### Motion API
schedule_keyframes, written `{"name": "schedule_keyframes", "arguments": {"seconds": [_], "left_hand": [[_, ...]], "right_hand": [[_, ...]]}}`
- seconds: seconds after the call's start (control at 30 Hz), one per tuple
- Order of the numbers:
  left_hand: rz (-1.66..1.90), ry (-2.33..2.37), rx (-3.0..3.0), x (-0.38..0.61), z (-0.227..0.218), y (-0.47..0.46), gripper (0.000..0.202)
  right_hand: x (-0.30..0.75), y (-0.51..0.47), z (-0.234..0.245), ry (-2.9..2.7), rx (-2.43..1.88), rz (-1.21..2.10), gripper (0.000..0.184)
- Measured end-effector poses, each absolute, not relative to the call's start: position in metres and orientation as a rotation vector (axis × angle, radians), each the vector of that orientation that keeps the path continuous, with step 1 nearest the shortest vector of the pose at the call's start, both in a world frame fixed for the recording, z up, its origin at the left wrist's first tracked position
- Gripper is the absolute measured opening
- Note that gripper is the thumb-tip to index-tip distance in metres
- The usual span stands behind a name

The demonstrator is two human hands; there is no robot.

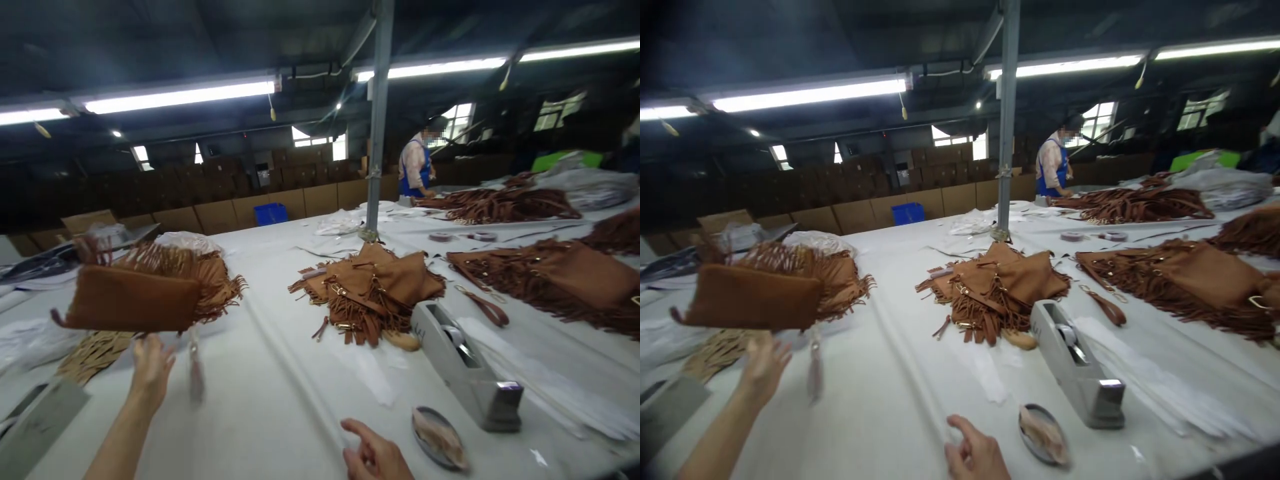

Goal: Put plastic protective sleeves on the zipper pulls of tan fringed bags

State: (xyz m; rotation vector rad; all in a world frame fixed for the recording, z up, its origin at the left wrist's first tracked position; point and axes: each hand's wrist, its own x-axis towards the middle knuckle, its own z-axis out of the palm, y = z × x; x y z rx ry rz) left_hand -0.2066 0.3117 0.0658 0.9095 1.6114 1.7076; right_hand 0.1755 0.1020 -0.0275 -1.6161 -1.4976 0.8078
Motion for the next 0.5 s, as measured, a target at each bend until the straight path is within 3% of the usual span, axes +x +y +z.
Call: {"name": "schedule_keyframes", "arguments": {"seconds": [0.1,0.2,0.33,0.5], "left_hand": [[1.409,1.427,0.721,-0.183,0.015,0.289,0.024],[1.327,1.357,0.612,-0.152,-0.020,0.275,0.018],[1.343,1.305,0.626,-0.110,-0.029,0.283,0.019],[1.316,1.213,0.852,-0.057,-0.029,0.310,0.039]], "right_hand": [[0.201,0.125,0.013,-1.418,-1.656,0.823,0.043],[0.225,0.156,0.042,-1.428,-1.689,0.759,0.041],[0.243,0.203,0.061,-1.578,-1.707,0.601,0.035],[0.251,0.284,0.081,-1.764,-1.762,0.402,0.031]]}}
